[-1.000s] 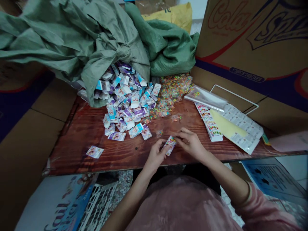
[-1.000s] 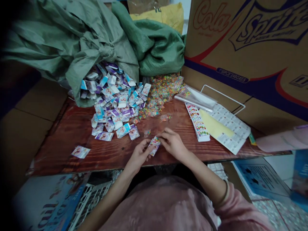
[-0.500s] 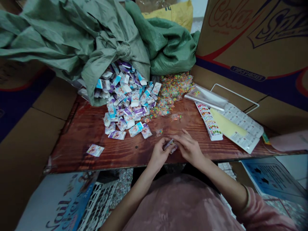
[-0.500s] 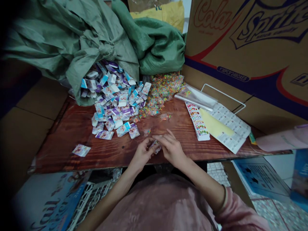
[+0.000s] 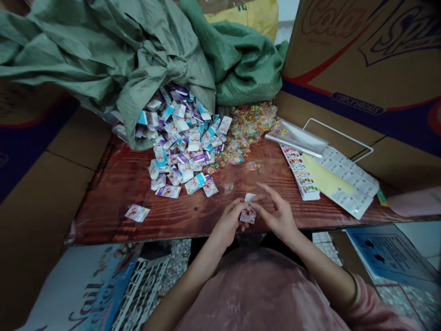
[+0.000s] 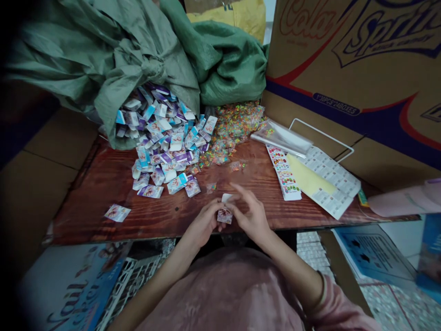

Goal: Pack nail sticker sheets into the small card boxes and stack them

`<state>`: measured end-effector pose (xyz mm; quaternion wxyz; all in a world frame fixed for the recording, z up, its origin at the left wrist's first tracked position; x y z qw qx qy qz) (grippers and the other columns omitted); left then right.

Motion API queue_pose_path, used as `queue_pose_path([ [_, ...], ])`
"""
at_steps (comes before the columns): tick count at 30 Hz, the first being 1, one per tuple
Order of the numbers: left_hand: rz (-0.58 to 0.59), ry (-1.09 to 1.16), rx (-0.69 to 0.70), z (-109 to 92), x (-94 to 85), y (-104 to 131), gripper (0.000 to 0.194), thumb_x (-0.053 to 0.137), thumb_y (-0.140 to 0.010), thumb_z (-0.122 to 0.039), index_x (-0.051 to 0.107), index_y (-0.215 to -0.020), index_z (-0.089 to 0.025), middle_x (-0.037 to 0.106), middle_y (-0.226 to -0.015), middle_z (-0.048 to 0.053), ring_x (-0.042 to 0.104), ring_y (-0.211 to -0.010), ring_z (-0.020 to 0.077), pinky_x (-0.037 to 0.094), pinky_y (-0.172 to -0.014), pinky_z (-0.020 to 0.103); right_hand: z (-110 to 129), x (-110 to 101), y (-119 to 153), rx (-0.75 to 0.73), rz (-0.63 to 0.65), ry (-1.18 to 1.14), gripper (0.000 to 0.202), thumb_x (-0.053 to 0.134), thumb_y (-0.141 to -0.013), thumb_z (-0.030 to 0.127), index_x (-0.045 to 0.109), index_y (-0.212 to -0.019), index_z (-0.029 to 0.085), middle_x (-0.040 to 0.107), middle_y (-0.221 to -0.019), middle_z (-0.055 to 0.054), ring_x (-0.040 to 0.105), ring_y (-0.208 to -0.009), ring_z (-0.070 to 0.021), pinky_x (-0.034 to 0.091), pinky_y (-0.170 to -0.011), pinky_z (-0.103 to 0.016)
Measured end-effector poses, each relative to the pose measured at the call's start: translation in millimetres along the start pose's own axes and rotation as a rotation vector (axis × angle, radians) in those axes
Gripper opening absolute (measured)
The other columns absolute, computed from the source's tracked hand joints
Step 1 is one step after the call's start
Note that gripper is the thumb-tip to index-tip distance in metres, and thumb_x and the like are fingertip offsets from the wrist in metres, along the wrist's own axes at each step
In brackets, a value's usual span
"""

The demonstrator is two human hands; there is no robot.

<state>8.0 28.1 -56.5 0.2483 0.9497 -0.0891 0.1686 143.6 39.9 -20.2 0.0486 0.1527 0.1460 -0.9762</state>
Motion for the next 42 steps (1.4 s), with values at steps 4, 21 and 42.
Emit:
queue_pose_path([
  [4,-0.051,-0.083,0.012,-4,2.5,2,0.022,0.060,-0.073,-0.037,0.058,-0.081,-0.017,0.056,-0.058,-0.004,0.048,-0.041,0.0063,0.031,-0.036,0.017,-23,2,-2,0.385,-0.004,-0.476,0.070,0.079,-0.066,0.032,0.048,-0.128,0.026,0.062,-0.086,0.001,0.062,-0.074,-0.0147,0.052,-0.073,-0.031],
  [21,-0.062,-0.064,0.055,-6,-3.6,3,0.046,0.071,-0.066,-0.055,0.060,-0.087,-0.014,0.061,-0.058,-0.002,0.053,-0.041,0.0087,0.041,-0.036,0.018,2,-8,2,-0.037,0.123,-0.083,0.015,0.068,-0.081,0.030,0.074,-0.093,0.024,0.065,-0.091,-0.006,0.061,-0.085,-0.0169,0.050,-0.075,-0.030],
  [42,-0.062,-0.087,0.035,-5,-10.1,14,0.044,0.073,-0.068,-0.045,0.069,-0.096,-0.011,0.065,-0.063,0.002,0.054,-0.041,0.0080,0.043,-0.036,0.018,1,-3,1,-0.008,0.280,-0.111,0.018,0.060,-0.087,0.031,0.074,-0.096,0.025,0.066,-0.083,-0.004,0.062,-0.077,-0.0158,0.049,-0.070,-0.028],
])
Point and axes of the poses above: each hand's wrist, its own y-axis away from the middle knuckle, its own x-axis out of the palm, z = x × y, the point moved 4 cm from there along -y, towards the middle knuckle
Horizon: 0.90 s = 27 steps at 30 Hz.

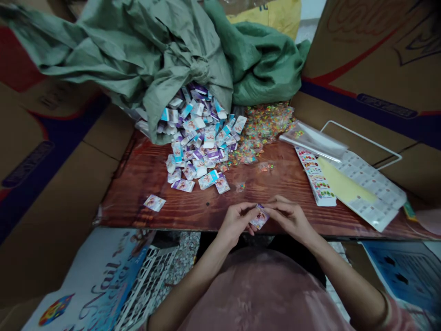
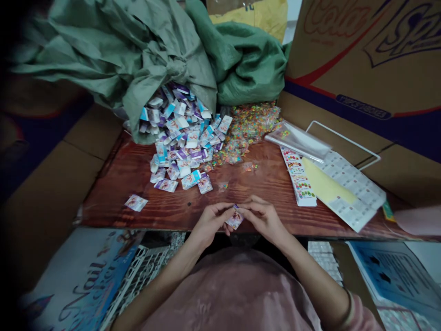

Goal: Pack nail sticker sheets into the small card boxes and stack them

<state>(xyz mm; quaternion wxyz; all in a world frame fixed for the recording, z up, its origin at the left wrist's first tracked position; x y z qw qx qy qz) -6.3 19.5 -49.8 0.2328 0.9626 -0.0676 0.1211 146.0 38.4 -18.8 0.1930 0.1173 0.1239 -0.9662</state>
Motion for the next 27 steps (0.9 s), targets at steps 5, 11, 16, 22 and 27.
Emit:
queue_pose_path([
  [5,-0.052,0.047,-0.002,-5,-23.2,16,0.047,0.073,-0.067,-0.048,0.069,-0.096,-0.011,0.064,-0.062,0.002,0.053,-0.040,0.0078,0.043,-0.035,0.018,9,28,-4,-0.020,0.057,-0.056,0.025,0.056,-0.090,0.031,0.069,-0.111,0.027,0.065,-0.091,-0.005,0.063,-0.084,-0.0164,0.051,-0.073,-0.028],
  [11,-0.221,0.046,0.039,-8,-56.0,34,0.048,0.075,-0.064,-0.047,0.067,-0.096,-0.011,0.064,-0.064,0.002,0.055,-0.042,0.0090,0.046,-0.037,0.019,-1,62,-27,0.151,0.106,-0.279,0.021,0.067,-0.081,0.037,0.075,-0.094,0.022,0.070,-0.086,-0.005,0.065,-0.078,-0.0167,0.051,-0.071,-0.029],
  [16,-0.340,0.005,0.142,-17,-77.1,41,0.046,0.075,-0.064,-0.045,0.068,-0.095,-0.012,0.064,-0.062,0.000,0.052,-0.040,0.0071,0.043,-0.035,0.018,3,78,-37,0.146,-0.014,-0.212,0.017,0.072,-0.075,0.035,0.074,-0.079,0.019,0.073,-0.077,-0.005,0.066,-0.070,-0.0177,0.052,-0.067,-0.028],
  [22,-0.323,0.000,0.141,-17,-91.7,50,0.040,0.075,-0.064,-0.041,0.070,-0.092,-0.012,0.065,-0.066,0.001,0.051,-0.040,0.0065,0.042,-0.035,0.018,14,90,-37,0.028,0.104,-0.168,0.014,0.068,-0.080,0.032,0.076,-0.082,0.021,0.074,-0.084,-0.006,0.068,-0.074,-0.0185,0.053,-0.069,-0.028],
  [27,-0.341,-0.023,0.170,-16,-90.6,51,0.035,0.070,-0.071,-0.038,0.070,-0.096,-0.013,0.064,-0.064,0.000,0.050,-0.040,0.0053,0.043,-0.038,0.017,1,88,-42,0.147,0.064,-0.199,0.018,0.071,-0.076,0.036,0.074,-0.080,0.019,0.074,-0.075,-0.005,0.068,-0.068,-0.0177,0.054,-0.065,-0.026],
])
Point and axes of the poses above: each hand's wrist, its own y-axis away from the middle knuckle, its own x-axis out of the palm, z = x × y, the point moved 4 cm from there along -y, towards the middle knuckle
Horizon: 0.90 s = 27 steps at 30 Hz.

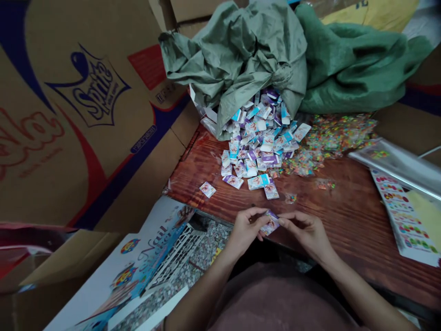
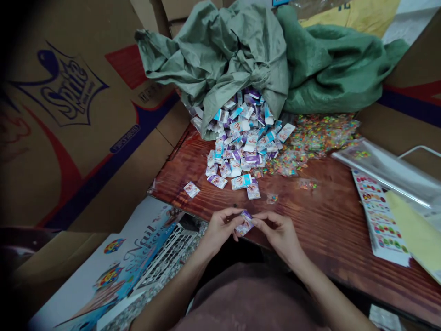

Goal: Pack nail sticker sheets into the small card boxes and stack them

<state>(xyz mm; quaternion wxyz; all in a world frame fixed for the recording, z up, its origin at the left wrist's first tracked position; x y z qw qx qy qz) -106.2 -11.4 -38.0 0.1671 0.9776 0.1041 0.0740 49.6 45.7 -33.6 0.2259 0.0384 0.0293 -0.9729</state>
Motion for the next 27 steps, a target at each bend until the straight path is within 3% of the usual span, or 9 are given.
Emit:
queue_pose_path([
  [3,-0.018,-0.019,0.025,0,1.9,-2,0.034,0.069,-0.073,-0.037,0.071,-0.096,-0.013,0.064,-0.065,0.000,0.049,-0.040,0.0049,0.042,-0.037,0.017,6,-1,3,-0.102,-0.029,0.088,0.014,0.068,-0.080,0.032,0.072,-0.077,0.019,0.073,-0.072,-0.003,0.067,-0.065,-0.0154,0.052,-0.062,-0.023],
  [9,0.033,0.040,-0.036,3,1.7,-2,0.041,0.072,-0.068,-0.041,0.070,-0.096,-0.011,0.066,-0.067,0.002,0.050,-0.040,0.0063,0.043,-0.036,0.018,25,6,15,-0.342,0.135,0.244,0.014,0.056,-0.089,0.020,0.070,-0.094,0.020,0.071,-0.088,-0.005,0.067,-0.081,-0.0147,0.052,-0.073,-0.023],
  [16,0.033,0.053,-0.092,3,0.5,1,0.045,0.072,-0.068,-0.044,0.065,-0.098,-0.012,0.064,-0.061,0.001,0.055,-0.041,0.0099,0.045,-0.036,0.020,15,8,14,-0.416,0.162,0.327,0.020,0.057,-0.089,0.024,0.065,-0.107,0.020,0.068,-0.103,-0.008,0.065,-0.094,-0.0174,0.052,-0.083,-0.028],
  [20,0.038,0.015,-0.097,7,-0.1,1,0.044,0.070,-0.069,-0.045,0.065,-0.098,-0.012,0.064,-0.062,0.001,0.054,-0.043,0.0098,0.044,-0.038,0.020,13,12,16,-0.404,0.142,0.292,0.017,0.058,-0.089,0.025,0.065,-0.103,0.020,0.067,-0.098,-0.007,0.065,-0.091,-0.0166,0.052,-0.079,-0.027],
  [24,-0.042,-0.175,0.033,5,-19.8,-8,0.041,0.065,-0.075,-0.042,0.068,-0.104,-0.014,0.069,-0.074,0.005,0.056,-0.052,0.0111,0.043,-0.044,0.020,14,16,8,-0.348,0.167,0.315,0.017,0.051,-0.093,0.027,0.066,-0.099,0.021,0.067,-0.093,-0.006,0.064,-0.087,-0.0157,0.051,-0.077,-0.026],
  [27,-0.142,-0.459,0.229,-10,-48.3,-19,0.032,0.056,-0.082,-0.036,0.070,-0.103,-0.016,0.071,-0.098,0.009,0.065,-0.084,0.0189,0.050,-0.073,0.028,9,15,-15,-0.316,0.002,0.450,0.018,0.050,-0.093,0.033,0.063,-0.095,0.020,0.065,-0.090,-0.006,0.062,-0.086,-0.0177,0.050,-0.081,-0.030],
])
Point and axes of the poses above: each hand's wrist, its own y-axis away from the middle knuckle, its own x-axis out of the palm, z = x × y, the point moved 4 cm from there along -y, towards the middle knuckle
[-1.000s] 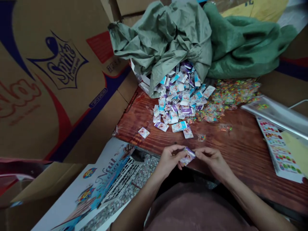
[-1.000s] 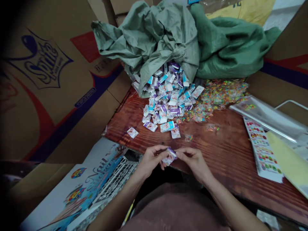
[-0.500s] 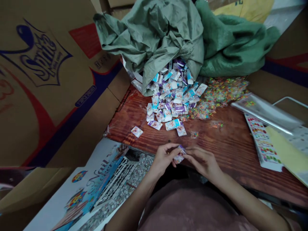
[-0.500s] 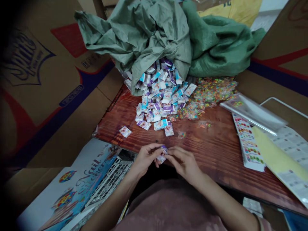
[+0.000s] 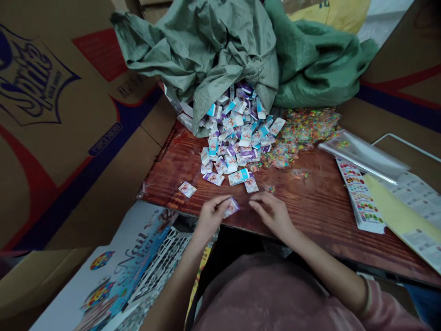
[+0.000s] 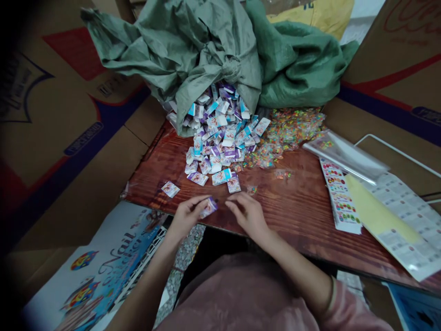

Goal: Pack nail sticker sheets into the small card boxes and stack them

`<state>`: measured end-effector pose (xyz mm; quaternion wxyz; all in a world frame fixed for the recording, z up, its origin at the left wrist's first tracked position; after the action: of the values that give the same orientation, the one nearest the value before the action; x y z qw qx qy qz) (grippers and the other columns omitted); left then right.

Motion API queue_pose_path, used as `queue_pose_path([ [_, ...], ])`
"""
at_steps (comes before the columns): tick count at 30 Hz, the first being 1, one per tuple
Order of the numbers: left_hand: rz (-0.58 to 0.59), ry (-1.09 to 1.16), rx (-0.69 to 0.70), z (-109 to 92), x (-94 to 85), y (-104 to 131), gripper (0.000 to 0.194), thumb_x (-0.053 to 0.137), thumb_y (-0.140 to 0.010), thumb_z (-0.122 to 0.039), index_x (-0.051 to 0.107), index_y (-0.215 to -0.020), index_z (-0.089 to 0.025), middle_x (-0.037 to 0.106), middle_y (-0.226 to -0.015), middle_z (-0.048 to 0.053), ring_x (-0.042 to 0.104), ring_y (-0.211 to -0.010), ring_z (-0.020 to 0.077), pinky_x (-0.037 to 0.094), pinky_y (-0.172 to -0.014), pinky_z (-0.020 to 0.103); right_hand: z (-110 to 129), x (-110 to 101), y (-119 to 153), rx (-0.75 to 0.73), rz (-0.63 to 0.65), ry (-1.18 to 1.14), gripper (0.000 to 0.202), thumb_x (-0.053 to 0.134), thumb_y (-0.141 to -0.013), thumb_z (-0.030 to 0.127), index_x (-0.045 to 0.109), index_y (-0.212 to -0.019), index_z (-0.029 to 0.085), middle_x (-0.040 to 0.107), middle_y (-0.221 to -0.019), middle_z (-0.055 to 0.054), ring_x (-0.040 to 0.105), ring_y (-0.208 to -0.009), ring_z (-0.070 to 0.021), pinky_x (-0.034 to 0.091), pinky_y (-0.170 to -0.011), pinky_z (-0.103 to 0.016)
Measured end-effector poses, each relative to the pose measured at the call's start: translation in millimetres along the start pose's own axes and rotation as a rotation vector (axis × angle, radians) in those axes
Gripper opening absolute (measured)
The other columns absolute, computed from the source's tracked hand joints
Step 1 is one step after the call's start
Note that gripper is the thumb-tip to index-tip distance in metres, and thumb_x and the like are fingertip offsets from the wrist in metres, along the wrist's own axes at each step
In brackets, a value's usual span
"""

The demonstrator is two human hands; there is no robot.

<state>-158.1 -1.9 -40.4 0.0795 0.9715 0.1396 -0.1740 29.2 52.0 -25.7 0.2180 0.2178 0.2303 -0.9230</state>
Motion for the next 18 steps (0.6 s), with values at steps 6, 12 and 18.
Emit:
queue_pose_path([
  [6,-0.080,-0.886,-0.109,8,-47.0,-24,0.035,0.041,-0.091,-0.032,0.068,-0.110,-0.023,0.062,-0.111,0.012,0.065,-0.087,0.0245,0.047,-0.077,0.034,-29,24,-39,0.114,-0.002,0.648,0.029,0.059,-0.085,0.038,0.057,-0.103,0.015,0.056,-0.106,-0.015,0.054,-0.095,-0.0283,0.047,-0.078,-0.039],
  [12,-0.246,-0.678,0.161,-24,-22.0,-13,0.039,0.046,-0.089,-0.044,0.067,-0.111,-0.019,0.062,-0.100,0.013,0.061,-0.092,0.0271,0.046,-0.078,0.034,-30,3,-37,0.211,-0.099,0.450,0.014,0.057,-0.081,0.027,0.057,-0.090,0.016,0.058,-0.091,-0.008,0.056,-0.083,-0.0207,0.045,-0.076,-0.031],
  [18,0.124,0.522,-0.204,-34,73.3,-12,0.047,0.071,-0.067,-0.048,0.065,-0.101,-0.017,0.068,-0.079,0.003,0.064,-0.071,0.0159,0.048,-0.059,0.022,6,-23,-5,0.067,-0.056,0.082,0.016,0.062,-0.082,0.031,0.057,-0.090,0.018,0.060,-0.087,-0.002,0.057,-0.083,-0.0149,0.045,-0.074,-0.024],
])
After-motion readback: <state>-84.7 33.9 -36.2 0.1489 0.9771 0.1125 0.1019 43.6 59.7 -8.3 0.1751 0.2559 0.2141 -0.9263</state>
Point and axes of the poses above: each hand's wrist, its own y-axis away from the middle knuckle, its own x-axis out of the palm, z = x × y, the point moved 4 cm from there along -y, towards the middle knuckle
